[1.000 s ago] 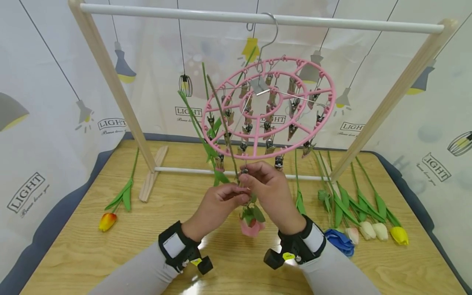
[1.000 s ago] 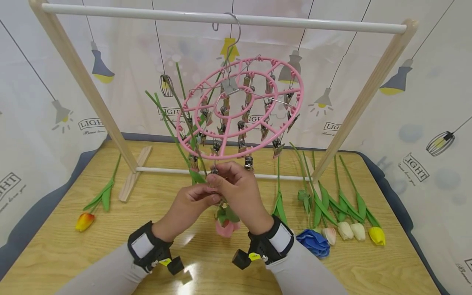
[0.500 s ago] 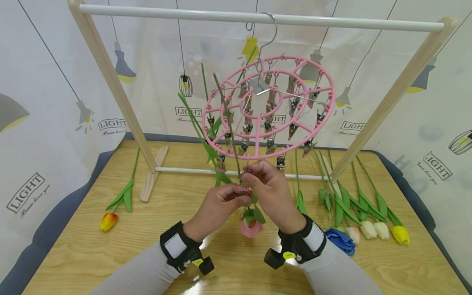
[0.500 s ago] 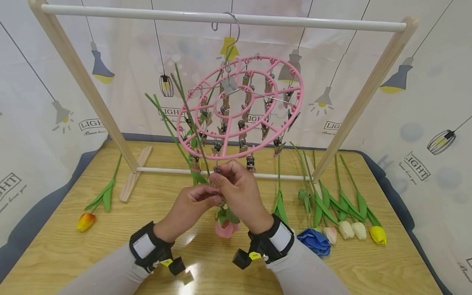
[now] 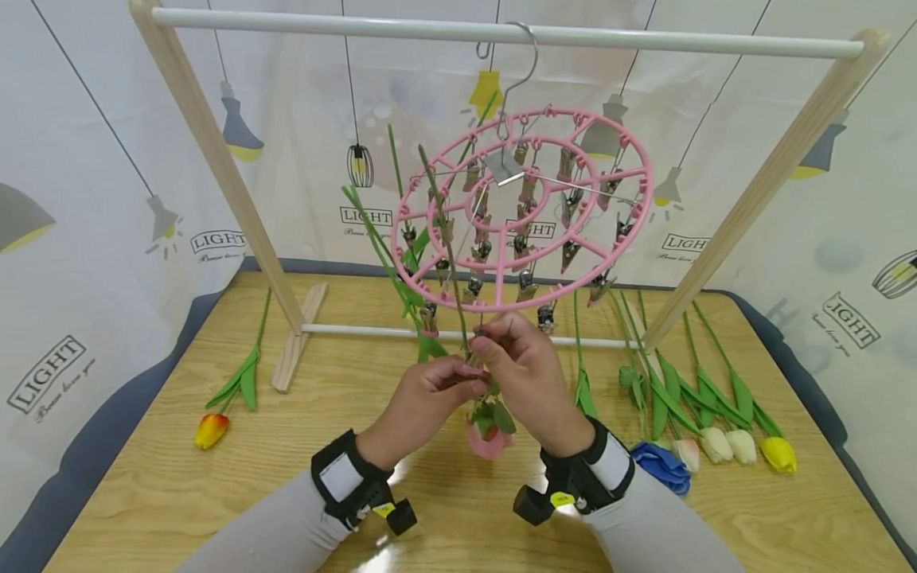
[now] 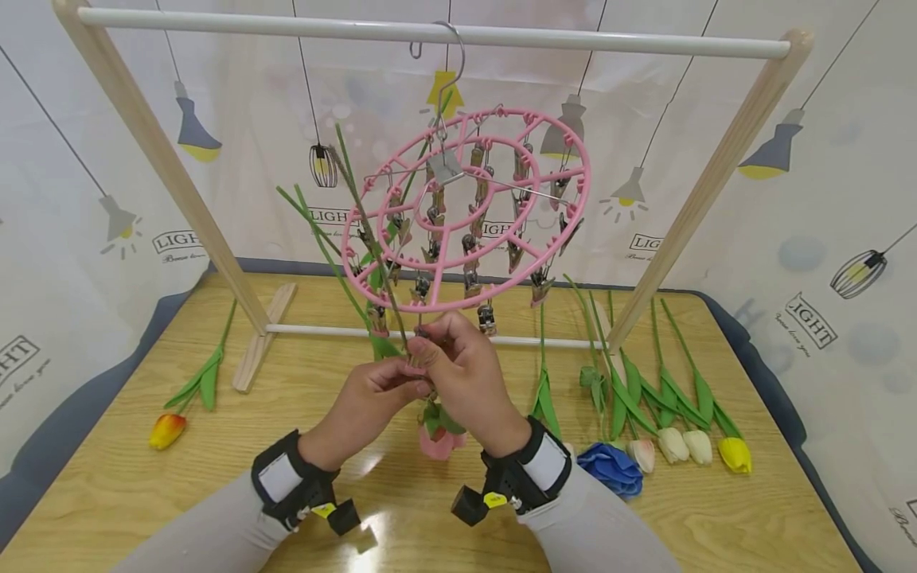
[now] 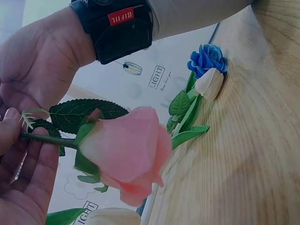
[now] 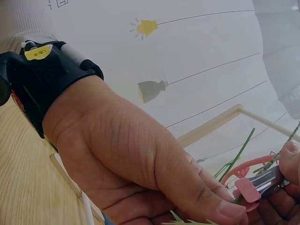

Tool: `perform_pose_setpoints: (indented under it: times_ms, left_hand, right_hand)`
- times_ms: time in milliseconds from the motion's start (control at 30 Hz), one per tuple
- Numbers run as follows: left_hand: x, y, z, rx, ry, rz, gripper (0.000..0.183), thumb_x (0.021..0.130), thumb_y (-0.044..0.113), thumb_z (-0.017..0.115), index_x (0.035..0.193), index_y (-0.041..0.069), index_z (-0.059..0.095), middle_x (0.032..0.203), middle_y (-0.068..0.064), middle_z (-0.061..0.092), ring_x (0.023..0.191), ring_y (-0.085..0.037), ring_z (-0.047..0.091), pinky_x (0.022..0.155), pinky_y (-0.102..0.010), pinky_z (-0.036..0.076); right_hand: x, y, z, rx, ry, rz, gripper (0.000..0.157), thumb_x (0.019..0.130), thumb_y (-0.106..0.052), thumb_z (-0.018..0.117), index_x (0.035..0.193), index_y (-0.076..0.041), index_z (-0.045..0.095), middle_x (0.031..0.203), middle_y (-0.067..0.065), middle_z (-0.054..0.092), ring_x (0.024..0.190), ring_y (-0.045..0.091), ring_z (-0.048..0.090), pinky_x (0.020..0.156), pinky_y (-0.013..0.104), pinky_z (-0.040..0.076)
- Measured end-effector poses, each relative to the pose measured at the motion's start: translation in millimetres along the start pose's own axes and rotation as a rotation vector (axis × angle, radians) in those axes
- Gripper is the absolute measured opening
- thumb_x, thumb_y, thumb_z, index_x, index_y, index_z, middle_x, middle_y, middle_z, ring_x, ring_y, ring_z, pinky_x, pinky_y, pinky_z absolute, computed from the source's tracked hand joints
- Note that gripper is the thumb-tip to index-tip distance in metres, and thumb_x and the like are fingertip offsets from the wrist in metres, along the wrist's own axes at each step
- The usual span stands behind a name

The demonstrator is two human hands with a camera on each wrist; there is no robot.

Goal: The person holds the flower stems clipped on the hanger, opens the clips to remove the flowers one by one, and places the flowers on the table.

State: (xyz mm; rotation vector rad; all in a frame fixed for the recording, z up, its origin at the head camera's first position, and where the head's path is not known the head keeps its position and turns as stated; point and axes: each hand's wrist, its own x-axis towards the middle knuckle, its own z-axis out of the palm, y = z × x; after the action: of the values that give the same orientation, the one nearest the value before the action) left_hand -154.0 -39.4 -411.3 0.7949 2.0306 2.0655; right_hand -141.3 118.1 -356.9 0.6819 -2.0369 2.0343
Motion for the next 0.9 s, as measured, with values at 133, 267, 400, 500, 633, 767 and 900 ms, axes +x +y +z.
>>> perform_pose_setpoints:
  times_ms: [133,267,400,500,633,767,900]
  left_hand:
    - [0.8,-4.0,-0.9,0.011,0.000,0.016,0.011,0.089,0.025,0.062,0.091,0.015,0.067,0.101,-0.006,0.070,0.096,-0.020,0.062,0.085,-0.035,0.054]
    - [0.6,-4.7,-0.9,0.024,0.001,0.025,0.011,0.089,0.025,0.062,0.090,0.015,0.066,0.101,-0.006,0.070,0.096,-0.020,0.062,0.084,-0.036,0.055]
    - [0.6,-4.6,-1.4,0.027,-0.007,0.019,0.012,0.090,0.023,0.062,0.091,0.012,0.066,0.099,-0.009,0.069,0.095,-0.020,0.062,0.084,-0.035,0.055]
    - [0.5,-5.6,-2.6,0.042,-0.020,0.009,0.011,0.090,0.019,0.061,0.093,0.010,0.067,0.101,-0.009,0.068,0.095,-0.020,0.062,0.084,-0.034,0.054]
    - [-1.1,-6.7,-3.6,0.099,-0.039,0.004,0.010,0.091,0.016,0.060,0.093,0.011,0.069,0.101,-0.007,0.068,0.093,-0.018,0.062,0.081,-0.034,0.054]
    - [-2.5,-6.4,-4.4,0.107,-0.057,0.018,0.010,0.091,0.018,0.060,0.091,0.014,0.068,0.099,-0.005,0.067,0.089,-0.018,0.062,0.078,-0.035,0.054]
    - [-2.9,-6.1,-6.1,0.070,-0.067,0.026,0.011,0.091,0.022,0.059,0.091,0.014,0.068,0.099,-0.004,0.067,0.091,-0.019,0.062,0.082,-0.037,0.054]
  right_hand:
    - [0.0,-0.2,0.6,-0.013,0.009,-0.018,0.017,0.092,-0.010,0.055,0.095,0.007,0.051,0.091,0.005,0.058,0.070,0.019,0.052,0.050,0.025,0.044]
    - [-0.3,-0.3,0.4,-0.021,0.010,-0.014,0.016,0.093,-0.011,0.055,0.095,0.005,0.051,0.091,0.007,0.058,0.069,0.020,0.052,0.049,0.024,0.043]
    - [-1.3,-0.8,0.5,-0.016,0.009,-0.023,0.015,0.093,-0.011,0.055,0.094,0.004,0.052,0.092,0.005,0.059,0.070,0.021,0.052,0.051,0.024,0.042]
    - [-1.2,-0.7,-0.3,-0.034,0.020,-0.045,0.015,0.093,-0.010,0.054,0.093,0.005,0.053,0.091,0.004,0.059,0.073,0.022,0.054,0.055,0.025,0.045]
    - [0.0,-1.7,-3.4,-0.057,0.026,-0.074,0.013,0.093,-0.009,0.053,0.092,0.005,0.053,0.090,0.006,0.058,0.078,0.025,0.057,0.065,0.026,0.050]
    - [0.7,-4.3,-5.4,-0.039,0.003,-0.062,0.013,0.093,-0.010,0.054,0.094,0.002,0.051,0.092,0.010,0.056,0.082,0.028,0.056,0.072,0.028,0.053]
    - [0.7,-6.2,-5.3,-0.009,0.006,-0.014,0.020,0.093,-0.015,0.055,0.103,0.001,0.050,0.097,0.009,0.056,0.087,0.030,0.057,0.080,0.038,0.054]
